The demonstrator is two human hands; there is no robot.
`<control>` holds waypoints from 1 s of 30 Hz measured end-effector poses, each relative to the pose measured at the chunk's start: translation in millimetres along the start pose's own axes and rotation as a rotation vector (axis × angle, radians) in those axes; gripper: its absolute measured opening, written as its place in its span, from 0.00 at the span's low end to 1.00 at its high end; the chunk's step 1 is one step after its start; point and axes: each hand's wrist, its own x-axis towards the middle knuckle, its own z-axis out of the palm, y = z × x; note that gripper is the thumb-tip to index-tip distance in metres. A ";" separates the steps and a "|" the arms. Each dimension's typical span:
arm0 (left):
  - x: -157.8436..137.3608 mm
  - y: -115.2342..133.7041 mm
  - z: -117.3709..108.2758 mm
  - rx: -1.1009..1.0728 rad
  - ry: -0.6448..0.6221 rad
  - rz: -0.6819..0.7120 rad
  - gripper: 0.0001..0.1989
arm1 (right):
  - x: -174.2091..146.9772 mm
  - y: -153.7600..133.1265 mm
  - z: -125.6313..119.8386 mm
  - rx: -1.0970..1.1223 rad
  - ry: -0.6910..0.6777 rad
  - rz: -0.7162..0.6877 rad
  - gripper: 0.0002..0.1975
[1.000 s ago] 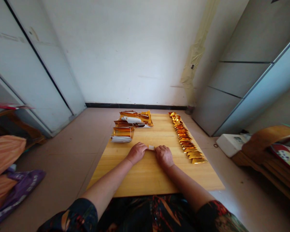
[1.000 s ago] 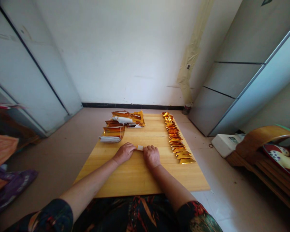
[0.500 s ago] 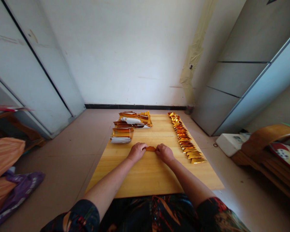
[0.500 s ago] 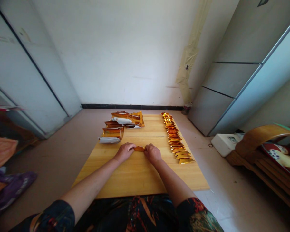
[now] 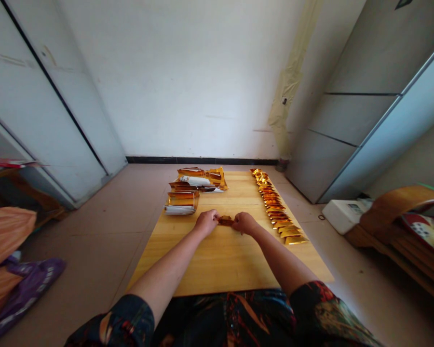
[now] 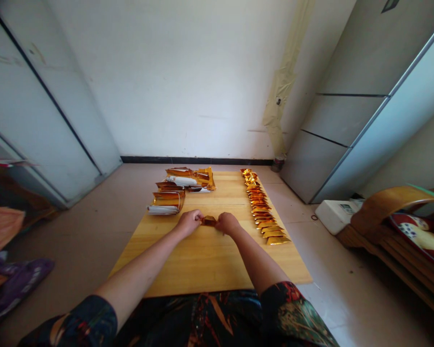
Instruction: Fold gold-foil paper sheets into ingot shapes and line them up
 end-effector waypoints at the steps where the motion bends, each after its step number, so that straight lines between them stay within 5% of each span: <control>1: 0.2 1.0 -0.5 0.005 0.002 -0.011 0.10 | 0.4 0.1 -0.7 0.038 -0.042 0.018 0.10; 19: 7.4 11.1 -5.3 0.126 -0.040 -0.113 0.10 | 17.6 2.1 -1.9 0.003 -0.143 0.087 0.11; 30: 7.3 26.1 -15.1 0.193 -0.113 -0.188 0.10 | 23.0 0.1 4.4 -0.029 -0.079 0.143 0.11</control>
